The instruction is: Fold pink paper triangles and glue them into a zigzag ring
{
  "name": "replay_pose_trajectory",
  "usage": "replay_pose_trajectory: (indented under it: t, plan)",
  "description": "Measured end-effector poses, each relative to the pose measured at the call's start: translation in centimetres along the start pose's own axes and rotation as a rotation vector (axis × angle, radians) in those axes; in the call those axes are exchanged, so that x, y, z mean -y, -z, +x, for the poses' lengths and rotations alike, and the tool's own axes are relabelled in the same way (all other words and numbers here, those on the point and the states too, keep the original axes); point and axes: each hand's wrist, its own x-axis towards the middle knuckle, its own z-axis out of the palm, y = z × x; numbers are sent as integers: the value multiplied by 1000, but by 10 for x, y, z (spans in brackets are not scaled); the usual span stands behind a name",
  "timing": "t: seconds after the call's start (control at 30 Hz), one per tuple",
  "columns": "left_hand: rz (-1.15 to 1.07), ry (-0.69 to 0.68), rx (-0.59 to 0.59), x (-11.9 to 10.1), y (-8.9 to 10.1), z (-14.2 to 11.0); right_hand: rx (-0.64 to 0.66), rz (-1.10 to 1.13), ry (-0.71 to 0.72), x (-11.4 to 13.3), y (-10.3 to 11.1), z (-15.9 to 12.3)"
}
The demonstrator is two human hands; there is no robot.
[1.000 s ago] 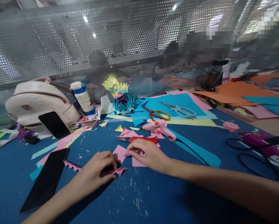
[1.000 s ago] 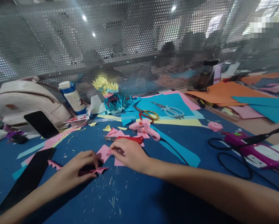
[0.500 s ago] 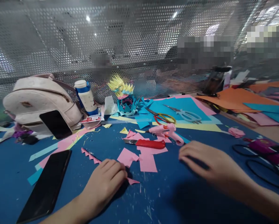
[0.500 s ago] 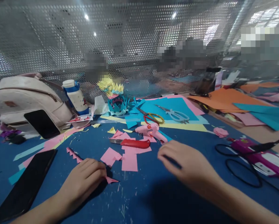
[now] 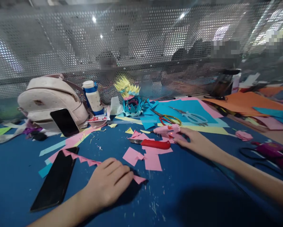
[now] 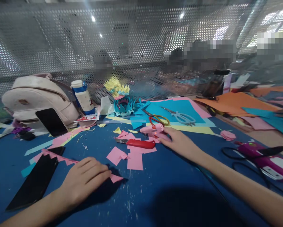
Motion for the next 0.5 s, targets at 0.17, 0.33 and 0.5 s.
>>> replay_pose_trajectory:
  t: [0.17,0.33,0.5]
  plan:
    - [140,-101,5,-3,14,3,-32,125,-36,4,4,13]
    - [53,117,65,23,-7,-3,-166,216,-132,23,21,10]
    - [-135,307,50,33,-21,-10,7,372,28,58,17,3]
